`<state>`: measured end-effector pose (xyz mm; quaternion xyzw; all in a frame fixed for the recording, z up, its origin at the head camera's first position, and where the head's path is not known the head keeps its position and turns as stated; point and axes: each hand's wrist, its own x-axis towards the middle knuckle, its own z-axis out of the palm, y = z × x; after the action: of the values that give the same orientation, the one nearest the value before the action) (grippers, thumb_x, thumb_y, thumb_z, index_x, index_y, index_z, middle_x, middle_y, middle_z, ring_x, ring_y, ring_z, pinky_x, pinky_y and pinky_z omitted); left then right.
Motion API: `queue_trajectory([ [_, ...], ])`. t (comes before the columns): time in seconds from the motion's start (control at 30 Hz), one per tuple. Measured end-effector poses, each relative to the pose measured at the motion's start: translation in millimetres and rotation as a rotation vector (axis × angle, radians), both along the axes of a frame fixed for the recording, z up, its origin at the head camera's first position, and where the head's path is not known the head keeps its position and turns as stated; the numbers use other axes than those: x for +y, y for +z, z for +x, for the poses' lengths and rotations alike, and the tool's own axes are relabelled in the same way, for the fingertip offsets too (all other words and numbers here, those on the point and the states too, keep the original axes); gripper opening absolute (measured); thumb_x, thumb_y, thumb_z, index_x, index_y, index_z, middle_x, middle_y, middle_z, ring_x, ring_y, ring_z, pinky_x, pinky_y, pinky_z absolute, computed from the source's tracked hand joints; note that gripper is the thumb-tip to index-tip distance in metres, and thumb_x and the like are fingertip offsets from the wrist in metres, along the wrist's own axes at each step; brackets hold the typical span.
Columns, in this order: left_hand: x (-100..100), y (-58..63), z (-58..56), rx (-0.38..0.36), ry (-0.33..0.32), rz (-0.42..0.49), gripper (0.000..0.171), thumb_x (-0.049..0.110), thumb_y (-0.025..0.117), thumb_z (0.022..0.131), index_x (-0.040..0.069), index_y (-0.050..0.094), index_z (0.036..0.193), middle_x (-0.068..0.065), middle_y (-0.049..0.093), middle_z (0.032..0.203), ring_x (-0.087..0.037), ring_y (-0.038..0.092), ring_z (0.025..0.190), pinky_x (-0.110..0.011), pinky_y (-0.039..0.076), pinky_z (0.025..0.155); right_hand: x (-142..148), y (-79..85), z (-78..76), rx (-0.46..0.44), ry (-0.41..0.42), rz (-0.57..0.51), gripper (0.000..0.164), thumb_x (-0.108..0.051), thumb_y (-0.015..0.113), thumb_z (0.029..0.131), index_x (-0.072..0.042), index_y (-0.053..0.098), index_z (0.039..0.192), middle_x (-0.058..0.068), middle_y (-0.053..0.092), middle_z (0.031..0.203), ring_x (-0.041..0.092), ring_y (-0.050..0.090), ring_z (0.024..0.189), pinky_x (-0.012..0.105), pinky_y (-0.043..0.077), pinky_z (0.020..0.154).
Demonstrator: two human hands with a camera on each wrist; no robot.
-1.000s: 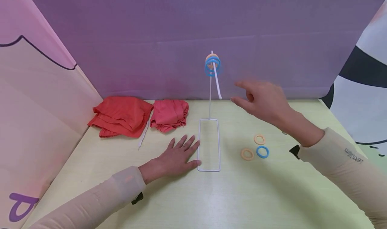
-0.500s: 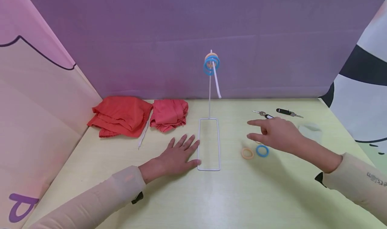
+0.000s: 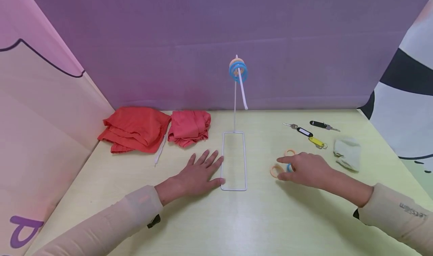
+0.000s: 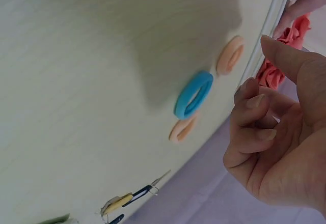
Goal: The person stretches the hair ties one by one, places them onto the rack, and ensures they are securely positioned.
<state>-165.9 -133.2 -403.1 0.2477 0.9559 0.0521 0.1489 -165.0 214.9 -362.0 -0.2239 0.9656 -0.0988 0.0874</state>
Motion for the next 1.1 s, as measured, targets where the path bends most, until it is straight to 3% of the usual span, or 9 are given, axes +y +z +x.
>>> queue_trajectory([
  [0.3, -0.9, -1.0, -0.5, -0.007, -0.008, 0.003, 0.08, 0.065, 0.041, 0.099, 0.026, 0.012, 0.163, -0.001, 0.005, 0.171, -0.032, 0.0, 0.158, -0.065, 0.005, 0.122, -2.6, -11.9, -0.1, -0.001, -0.001, 0.068, 0.05, -0.045, 0.074, 0.086, -0.024, 0.067, 0.13, -0.009, 0.057, 0.064, 0.011, 0.047, 0.057, 0.031, 0.036, 0.044],
  [0.6, -0.8, -1.6, -0.1, 0.001, -0.005, 0.004, 0.08, 0.064, 0.042, 0.099, 0.025, 0.013, 0.162, -0.001, 0.006, 0.171, -0.031, 0.001, 0.158, -0.065, 0.005, 0.122, -5.1, -17.6, -2.6, 0.013, -0.014, 0.068, 0.044, -0.047, 0.074, 0.085, -0.025, 0.069, 0.123, -0.006, 0.048, 0.053, 0.012, 0.041, 0.05, 0.029, 0.031, 0.044],
  [0.77, -0.7, -2.4, -0.3, 0.008, -0.007, -0.004, 0.08, 0.065, 0.042, 0.099, 0.026, 0.013, 0.162, -0.001, 0.006, 0.171, -0.031, 0.001, 0.158, -0.065, 0.006, 0.122, -6.3, -20.1, -3.5, 0.014, -0.002, 0.062, 0.043, -0.044, 0.073, 0.088, -0.024, 0.07, 0.125, -0.008, 0.05, 0.055, 0.011, 0.04, 0.05, 0.029, 0.03, 0.043],
  [1.1, -0.3, -0.6, -0.5, -0.003, -0.003, 0.004, 0.08, 0.065, 0.042, 0.099, 0.026, 0.012, 0.162, -0.001, 0.006, 0.171, -0.031, 0.001, 0.158, -0.065, 0.005, 0.122, -9.9, -25.1, -2.6, 0.129, 0.033, 0.028, 0.026, -0.035, 0.071, 0.09, -0.021, 0.073, 0.112, -0.009, 0.052, 0.057, 0.01, 0.041, 0.048, 0.029, 0.031, 0.042],
])
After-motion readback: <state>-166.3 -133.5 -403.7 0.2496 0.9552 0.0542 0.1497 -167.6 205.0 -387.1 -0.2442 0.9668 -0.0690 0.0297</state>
